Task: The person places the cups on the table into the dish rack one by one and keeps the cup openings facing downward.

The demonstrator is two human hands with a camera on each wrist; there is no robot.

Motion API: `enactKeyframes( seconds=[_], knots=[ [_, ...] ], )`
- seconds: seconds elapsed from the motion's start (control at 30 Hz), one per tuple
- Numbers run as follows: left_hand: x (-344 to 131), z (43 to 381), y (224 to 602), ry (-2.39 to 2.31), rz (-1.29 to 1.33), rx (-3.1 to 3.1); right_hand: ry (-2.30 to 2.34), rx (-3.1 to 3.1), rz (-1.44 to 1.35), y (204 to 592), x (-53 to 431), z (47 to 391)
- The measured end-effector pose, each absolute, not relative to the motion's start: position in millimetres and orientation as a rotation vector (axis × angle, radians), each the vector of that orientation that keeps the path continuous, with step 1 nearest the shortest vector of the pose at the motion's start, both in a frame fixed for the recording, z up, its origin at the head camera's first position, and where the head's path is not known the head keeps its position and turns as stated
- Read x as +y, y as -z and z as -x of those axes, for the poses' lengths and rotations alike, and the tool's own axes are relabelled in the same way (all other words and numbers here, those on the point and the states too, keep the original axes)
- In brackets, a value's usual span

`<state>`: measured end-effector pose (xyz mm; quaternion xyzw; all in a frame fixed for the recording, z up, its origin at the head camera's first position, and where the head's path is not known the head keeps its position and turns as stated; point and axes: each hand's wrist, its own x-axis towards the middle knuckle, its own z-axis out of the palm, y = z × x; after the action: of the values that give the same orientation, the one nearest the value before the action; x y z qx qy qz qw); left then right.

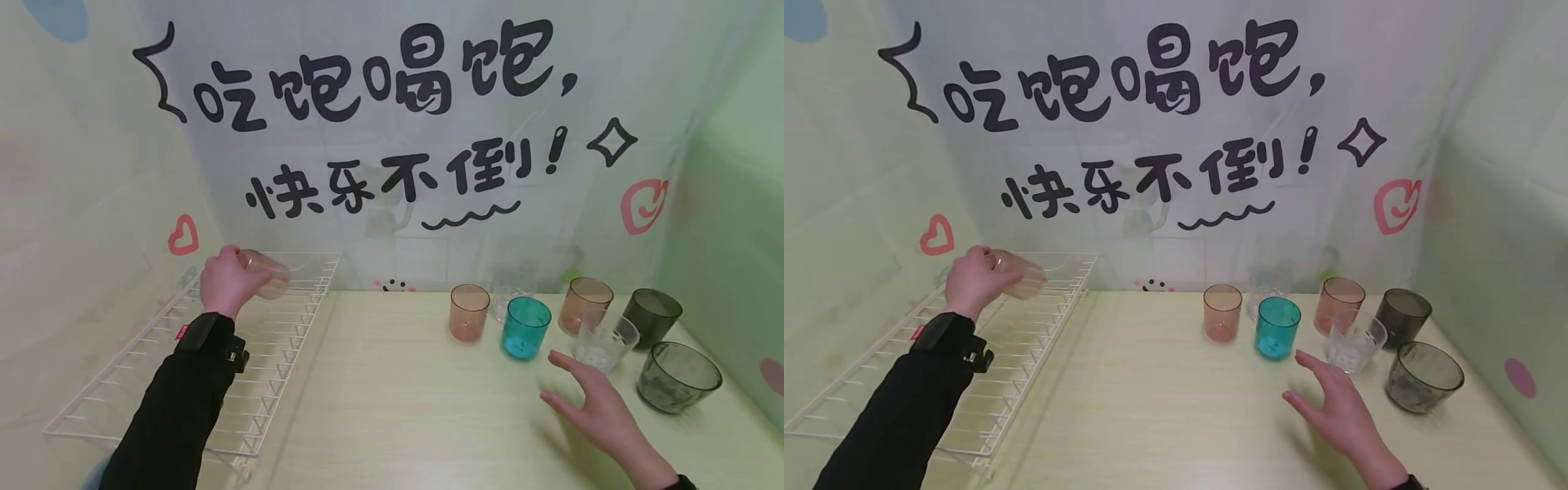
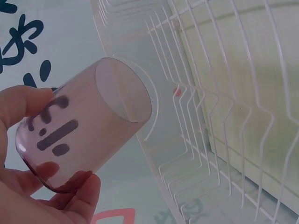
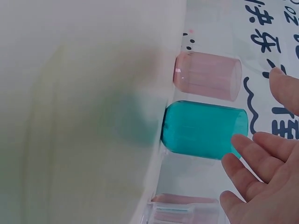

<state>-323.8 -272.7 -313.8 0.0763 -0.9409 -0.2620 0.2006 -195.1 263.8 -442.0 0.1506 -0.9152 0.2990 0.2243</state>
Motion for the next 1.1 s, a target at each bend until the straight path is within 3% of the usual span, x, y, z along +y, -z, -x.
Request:
enactKeyframes(
  seconds=[0.63, 1.1],
  knots=[
    [-293.5, 354.0, 325.6, 0.621, -0.523, -2.742, -0.805, -2.547, -0.39, 434.8, 266.2, 191.5],
    [-297.9, 358.0, 324.3, 0.638, -0.678, -2.766, -0.781, -2.53, -0.394, 432.6, 263.1, 189.5]
  ],
)
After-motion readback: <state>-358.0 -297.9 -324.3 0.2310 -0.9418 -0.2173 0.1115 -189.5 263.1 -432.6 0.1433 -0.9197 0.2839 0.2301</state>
